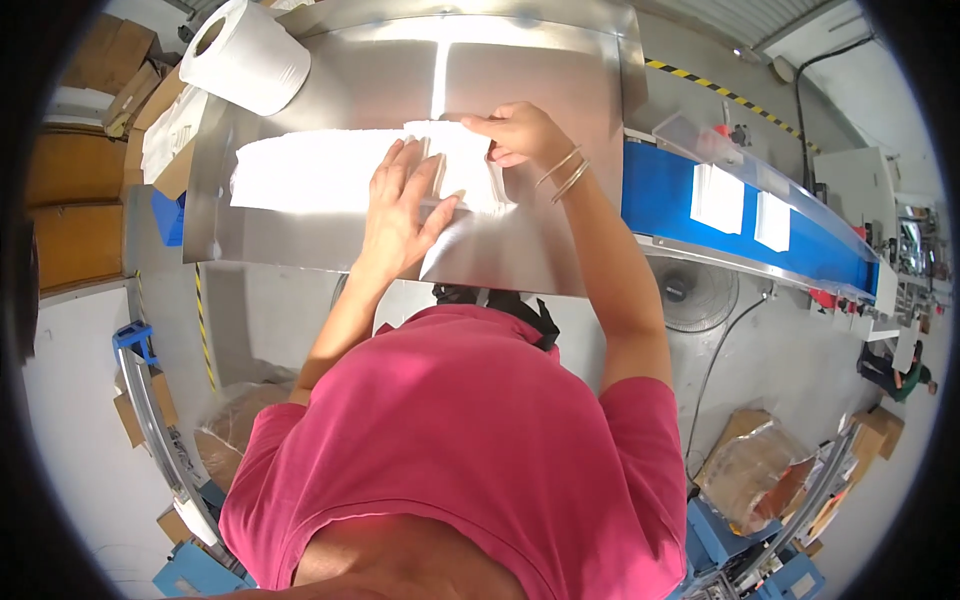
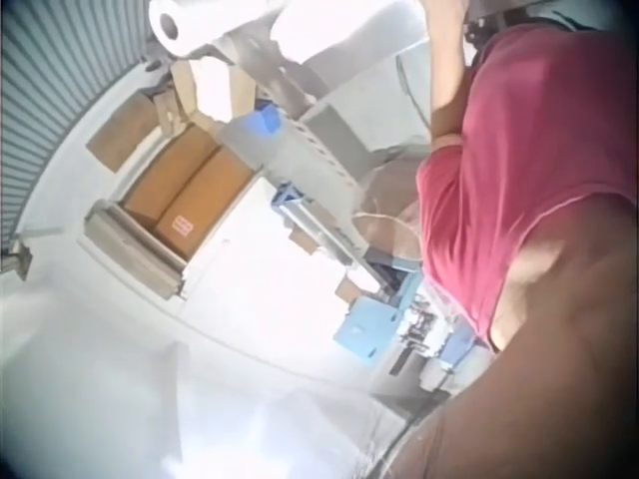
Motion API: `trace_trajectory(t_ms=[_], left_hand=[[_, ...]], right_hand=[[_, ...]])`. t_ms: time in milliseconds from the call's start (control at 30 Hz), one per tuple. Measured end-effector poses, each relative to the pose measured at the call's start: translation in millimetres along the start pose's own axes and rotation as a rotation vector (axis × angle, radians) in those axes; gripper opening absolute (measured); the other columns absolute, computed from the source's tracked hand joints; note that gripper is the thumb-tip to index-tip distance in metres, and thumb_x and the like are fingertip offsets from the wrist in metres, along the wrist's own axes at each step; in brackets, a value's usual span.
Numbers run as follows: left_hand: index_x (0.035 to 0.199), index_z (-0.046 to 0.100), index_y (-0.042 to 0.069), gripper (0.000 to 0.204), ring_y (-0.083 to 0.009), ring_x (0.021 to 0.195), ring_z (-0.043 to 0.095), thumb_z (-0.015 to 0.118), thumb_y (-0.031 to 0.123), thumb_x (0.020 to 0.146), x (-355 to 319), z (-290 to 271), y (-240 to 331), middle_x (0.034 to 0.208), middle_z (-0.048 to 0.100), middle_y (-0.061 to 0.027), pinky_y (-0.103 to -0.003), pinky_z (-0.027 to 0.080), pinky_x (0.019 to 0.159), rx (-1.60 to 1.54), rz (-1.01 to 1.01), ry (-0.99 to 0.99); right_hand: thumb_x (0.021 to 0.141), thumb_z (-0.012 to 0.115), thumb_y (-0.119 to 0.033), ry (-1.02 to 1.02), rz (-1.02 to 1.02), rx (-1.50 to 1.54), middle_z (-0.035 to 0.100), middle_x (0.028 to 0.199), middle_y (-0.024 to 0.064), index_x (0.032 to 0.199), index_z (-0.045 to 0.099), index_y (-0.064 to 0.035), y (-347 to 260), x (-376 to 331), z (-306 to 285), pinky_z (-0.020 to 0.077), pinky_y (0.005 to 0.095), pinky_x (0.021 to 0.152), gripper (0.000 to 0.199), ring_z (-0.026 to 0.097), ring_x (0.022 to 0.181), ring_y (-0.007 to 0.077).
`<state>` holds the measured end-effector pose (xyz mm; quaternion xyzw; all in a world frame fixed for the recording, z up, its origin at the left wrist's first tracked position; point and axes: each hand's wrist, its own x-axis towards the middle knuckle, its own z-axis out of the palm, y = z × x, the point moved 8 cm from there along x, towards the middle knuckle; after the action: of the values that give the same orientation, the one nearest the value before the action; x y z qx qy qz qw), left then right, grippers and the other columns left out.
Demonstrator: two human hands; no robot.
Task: Loading stacks of folded tissues onto a conveyor belt for packaging.
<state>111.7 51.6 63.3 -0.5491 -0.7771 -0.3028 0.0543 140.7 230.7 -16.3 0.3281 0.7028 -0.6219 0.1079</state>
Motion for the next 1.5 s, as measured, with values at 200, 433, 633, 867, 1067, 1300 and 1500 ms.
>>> trace_trajectory(t_ms=[200, 433, 633, 867, 1067, 1300, 1500], left_hand=[[0.118, 0.054, 0.005, 0.045, -0.0411, 0.125, 0.032, 0.060, 0.033, 0.083, 17.9, 11.0, 11.7, 0.131, 0.039, -0.0227, -0.050, 0.030, 0.099, 0.018, 0.053, -0.055], [0.114, 0.058, 0.005, 0.037, -0.0434, 0.127, 0.029, 0.053, 0.032, 0.088, 20.7, 26.1, 7.6, 0.131, 0.037, -0.0262, -0.051, 0.025, 0.102, 0.062, 0.055, -0.104], [0.115, 0.057, 0.005, 0.035, -0.0435, 0.127, 0.028, 0.055, 0.027, 0.087, 19.6, 30.3, 3.1, 0.132, 0.036, -0.0258, -0.051, 0.026, 0.102, 0.079, 0.074, -0.117], [0.118, 0.056, 0.007, 0.036, -0.0447, 0.126, 0.029, 0.054, 0.026, 0.088, 18.0, 29.6, 4.9, 0.132, 0.036, -0.0248, -0.052, 0.029, 0.100, 0.119, 0.084, -0.140], [0.123, 0.053, 0.008, 0.041, -0.0439, 0.127, 0.028, 0.055, 0.024, 0.086, 17.8, 30.6, 8.5, 0.135, 0.034, -0.0245, -0.051, 0.028, 0.101, 0.152, 0.099, -0.183], [0.125, 0.051, 0.008, 0.044, -0.0427, 0.128, 0.027, 0.056, 0.025, 0.084, 13.0, 29.9, 12.1, 0.134, 0.034, -0.0240, -0.051, 0.024, 0.104, 0.242, 0.083, -0.181], [0.129, 0.048, 0.009, 0.045, -0.0423, 0.129, 0.025, 0.052, 0.026, 0.087, 12.4, 33.3, 11.7, 0.138, 0.031, -0.0232, -0.051, 0.021, 0.104, 0.242, 0.052, -0.227]], right_hand=[[0.084, 0.062, -0.037, -0.054, -0.056, 0.192, 0.060, 0.089, 0.0104, 0.104, 0.058, 0.0019, 11.0, -1.5, -0.9, 0.0543, 0.0259, 0.070, 0.044, 0.062, 0.077, 0.0155], [0.087, 0.047, -0.015, 0.071, -0.152, 0.071, 0.059, 0.099, 0.0029, 0.111, 0.058, -0.0028, 33.1, -40.6, -36.2, 0.0518, 0.0255, 0.068, 0.030, 0.057, 0.082, 0.0100], [0.086, 0.041, -0.008, 0.010, -0.185, 0.263, 0.059, 0.102, 0.0028, 0.114, 0.057, -0.0035, 74.5, -60.6, -46.6, 0.0457, 0.0247, 0.079, 0.033, 0.055, 0.089, 0.0096], [0.087, 0.041, -0.010, 0.369, -0.514, -0.391, 0.062, 0.096, 0.0152, 0.112, 0.055, -0.0037, 85.3, -48.1, -64.4, 0.0452, 0.0311, 0.081, 0.030, 0.060, 0.088, 0.0252], [0.086, 0.045, -0.013, 0.579, -0.625, -0.333, 0.063, 0.096, 0.0193, 0.111, 0.055, -0.0003, 58.6, -40.0, -64.8, 0.0478, 0.0399, 0.078, 0.029, 0.059, 0.088, 0.0379], [0.085, 0.055, -0.028, 0.836, -0.196, -0.203, 0.062, 0.090, 0.0246, 0.109, 0.053, 0.0062, 104.4, -69.3, -50.8, 0.0482, 0.0383, 0.075, 0.042, 0.061, 0.085, 0.0370], [0.081, 0.062, -0.032, 0.688, -0.240, 0.074, 0.064, 0.089, 0.0218, 0.109, 0.053, 0.0049, 126.8, -54.4, -39.7, 0.0485, 0.0362, 0.072, 0.047, 0.063, 0.084, 0.0331]])
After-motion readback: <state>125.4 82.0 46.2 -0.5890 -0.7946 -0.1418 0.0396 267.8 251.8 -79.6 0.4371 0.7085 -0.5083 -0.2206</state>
